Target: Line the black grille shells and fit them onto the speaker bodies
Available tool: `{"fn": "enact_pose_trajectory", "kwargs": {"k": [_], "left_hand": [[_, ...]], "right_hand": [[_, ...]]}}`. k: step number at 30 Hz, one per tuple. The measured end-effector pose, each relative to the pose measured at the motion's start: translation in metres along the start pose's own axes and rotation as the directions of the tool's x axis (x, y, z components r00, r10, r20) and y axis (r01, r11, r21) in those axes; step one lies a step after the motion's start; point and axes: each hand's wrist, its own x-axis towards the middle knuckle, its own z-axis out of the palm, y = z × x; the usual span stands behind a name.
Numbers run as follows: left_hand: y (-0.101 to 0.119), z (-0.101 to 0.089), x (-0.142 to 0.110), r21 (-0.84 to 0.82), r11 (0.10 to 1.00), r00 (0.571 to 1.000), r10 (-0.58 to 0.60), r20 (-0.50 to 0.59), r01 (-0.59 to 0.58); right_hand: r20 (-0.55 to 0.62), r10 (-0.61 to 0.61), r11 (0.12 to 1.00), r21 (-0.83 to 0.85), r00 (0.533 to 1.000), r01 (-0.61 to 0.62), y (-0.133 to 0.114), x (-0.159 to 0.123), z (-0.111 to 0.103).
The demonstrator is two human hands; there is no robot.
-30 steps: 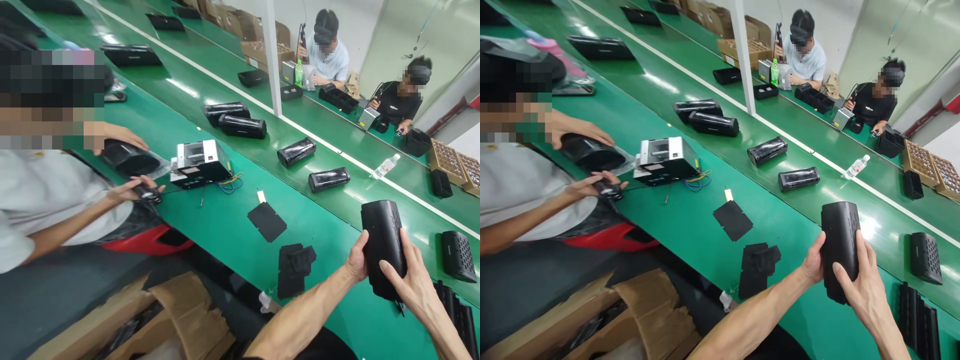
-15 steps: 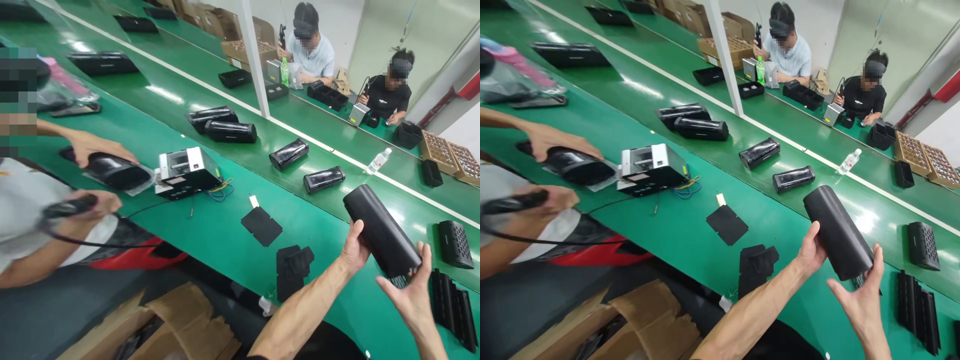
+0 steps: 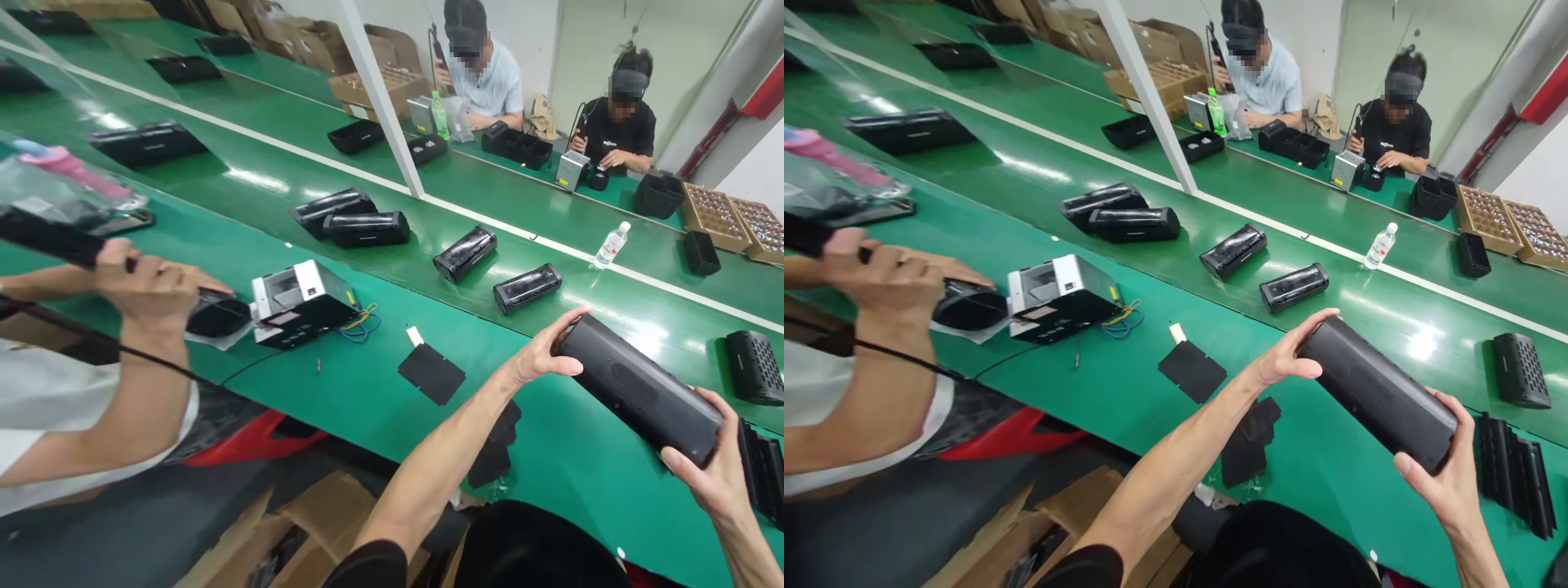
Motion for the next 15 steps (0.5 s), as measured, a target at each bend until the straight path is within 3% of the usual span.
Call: {"fn": "enact_pose_trajectory", "kwargs": {"k": [6,10,12,15], "left_hand": [[-0.027,0.014,-0.007,-0.143,0.988,0.977,0.02,-0.214,-0.051],[-0.059,0.041,-0.017,-0.437,0.897,0.942,-0.089,-0.323,-0.065],[-0.081,0.064,-0.02,-0.618,0.785,0.946,-0.172,-0.274,-0.037],[-0.111,0.084,-0.024,-0.75,0.65,0.965,-0.254,-0.068,0.118]], "right_hand": [[0.104,0.094,0.99,0.091,0.99,-0.104,0.011,0.015,-0.008],[0.054,0.05,0.968,0.243,0.997,-0.062,0.024,0.007,0.004],[0.036,0.056,0.983,0.17,0.998,-0.061,0.03,0.003,0.024],[0.159,0.023,0.997,-0.075,0.987,-0.012,0.028,0.006,0.047]]}}
